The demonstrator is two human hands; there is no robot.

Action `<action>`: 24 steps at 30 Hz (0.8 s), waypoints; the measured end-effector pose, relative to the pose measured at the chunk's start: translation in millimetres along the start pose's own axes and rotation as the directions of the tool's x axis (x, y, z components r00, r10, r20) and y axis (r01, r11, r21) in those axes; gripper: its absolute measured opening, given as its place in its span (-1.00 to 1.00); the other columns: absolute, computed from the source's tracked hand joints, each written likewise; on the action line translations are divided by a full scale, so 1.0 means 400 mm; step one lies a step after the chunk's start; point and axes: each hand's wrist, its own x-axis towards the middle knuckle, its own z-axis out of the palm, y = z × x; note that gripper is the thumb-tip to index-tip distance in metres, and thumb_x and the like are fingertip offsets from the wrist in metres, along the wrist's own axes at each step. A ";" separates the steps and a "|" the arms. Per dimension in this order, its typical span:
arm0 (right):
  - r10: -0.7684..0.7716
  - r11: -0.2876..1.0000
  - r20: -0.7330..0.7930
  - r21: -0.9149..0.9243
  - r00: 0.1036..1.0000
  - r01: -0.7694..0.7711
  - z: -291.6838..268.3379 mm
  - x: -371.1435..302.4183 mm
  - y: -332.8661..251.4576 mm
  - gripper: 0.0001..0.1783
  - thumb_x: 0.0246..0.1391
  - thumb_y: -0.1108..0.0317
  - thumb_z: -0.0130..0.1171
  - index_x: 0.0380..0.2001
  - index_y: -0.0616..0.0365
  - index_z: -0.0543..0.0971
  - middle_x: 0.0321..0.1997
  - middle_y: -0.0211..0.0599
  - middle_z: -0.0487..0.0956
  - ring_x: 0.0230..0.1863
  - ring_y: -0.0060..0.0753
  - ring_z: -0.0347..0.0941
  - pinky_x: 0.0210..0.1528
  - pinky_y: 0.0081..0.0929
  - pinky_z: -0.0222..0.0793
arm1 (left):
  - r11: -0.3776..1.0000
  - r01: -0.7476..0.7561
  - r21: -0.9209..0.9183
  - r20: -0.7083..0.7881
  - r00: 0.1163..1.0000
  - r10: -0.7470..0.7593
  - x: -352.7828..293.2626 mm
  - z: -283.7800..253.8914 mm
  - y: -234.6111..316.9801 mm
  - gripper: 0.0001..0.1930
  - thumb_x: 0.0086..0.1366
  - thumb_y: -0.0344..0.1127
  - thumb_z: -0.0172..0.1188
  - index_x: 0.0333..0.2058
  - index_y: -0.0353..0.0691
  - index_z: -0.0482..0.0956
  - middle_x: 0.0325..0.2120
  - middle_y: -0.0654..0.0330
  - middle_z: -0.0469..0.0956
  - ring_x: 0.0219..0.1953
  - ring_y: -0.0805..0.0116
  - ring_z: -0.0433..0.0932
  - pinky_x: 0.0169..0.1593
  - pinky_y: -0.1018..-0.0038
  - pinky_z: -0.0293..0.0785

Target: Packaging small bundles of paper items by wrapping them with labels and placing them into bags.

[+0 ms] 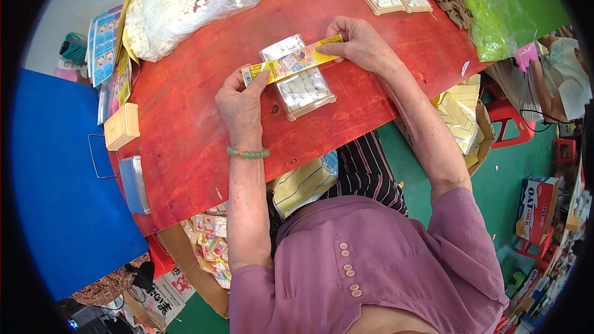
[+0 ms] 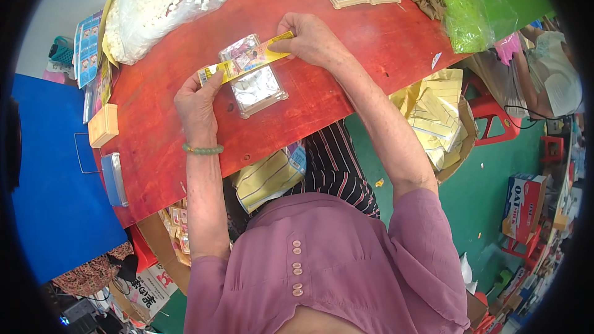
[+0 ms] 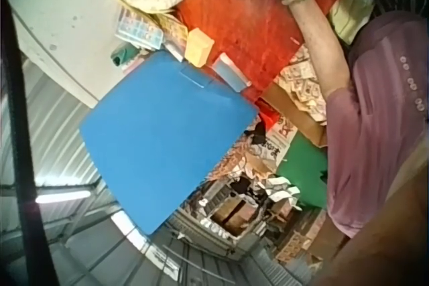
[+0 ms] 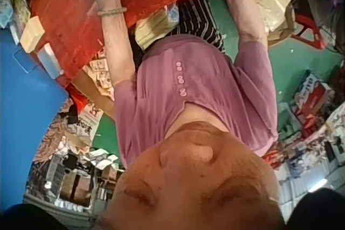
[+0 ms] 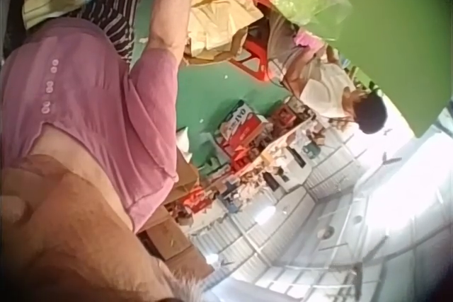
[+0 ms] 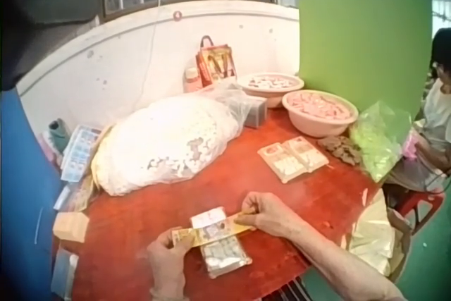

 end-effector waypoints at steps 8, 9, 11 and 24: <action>-0.008 1.000 0.001 0.006 1.000 0.008 0.004 0.003 0.008 -0.77 0.01 0.42 0.31 -0.52 0.11 0.41 -0.58 -0.51 0.44 -0.56 -0.76 0.34 -0.52 -0.72 0.24 | 1.000 -0.010 0.018 -0.006 1.000 0.010 0.001 0.000 0.001 -0.79 0.08 -0.52 0.35 -0.27 -0.40 0.62 -0.45 0.28 0.59 -0.41 0.61 0.49 -0.29 0.65 0.43; -0.007 1.000 0.000 0.006 1.000 0.007 0.002 0.002 0.008 -0.77 0.01 0.42 0.31 -0.52 0.11 0.41 -0.58 -0.51 0.44 -0.56 -0.76 0.34 -0.52 -0.72 0.24 | 1.000 -0.010 0.018 -0.006 1.000 0.010 -0.001 0.004 0.003 -0.79 0.08 -0.52 0.35 -0.27 -0.40 0.62 -0.45 0.28 0.59 -0.41 0.61 0.49 -0.29 0.65 0.43; -0.001 1.000 -0.012 0.005 1.000 0.001 0.000 0.001 0.009 -0.77 0.01 0.43 0.31 -0.51 0.11 0.40 -0.58 -0.52 0.44 -0.57 -0.76 0.33 -0.52 -0.72 0.22 | 0.997 -0.032 0.072 -0.010 0.999 0.033 -0.006 0.011 0.008 -0.78 0.07 -0.52 0.36 -0.27 -0.41 0.61 -0.46 0.28 0.59 -0.43 0.62 0.49 -0.32 0.65 0.43; -0.075 0.979 -0.104 -0.197 0.992 0.054 0.022 -0.011 0.000 -0.75 -0.04 0.39 0.33 -0.49 0.17 0.41 -0.59 -0.47 0.42 -0.52 -0.67 0.32 -0.48 -0.58 0.23 | 0.870 -0.197 0.452 0.032 0.978 0.206 0.010 0.000 -0.021 -0.70 0.06 -0.47 0.37 -0.21 -0.43 0.59 -0.47 0.30 0.59 -0.43 0.62 0.48 -0.31 0.63 0.41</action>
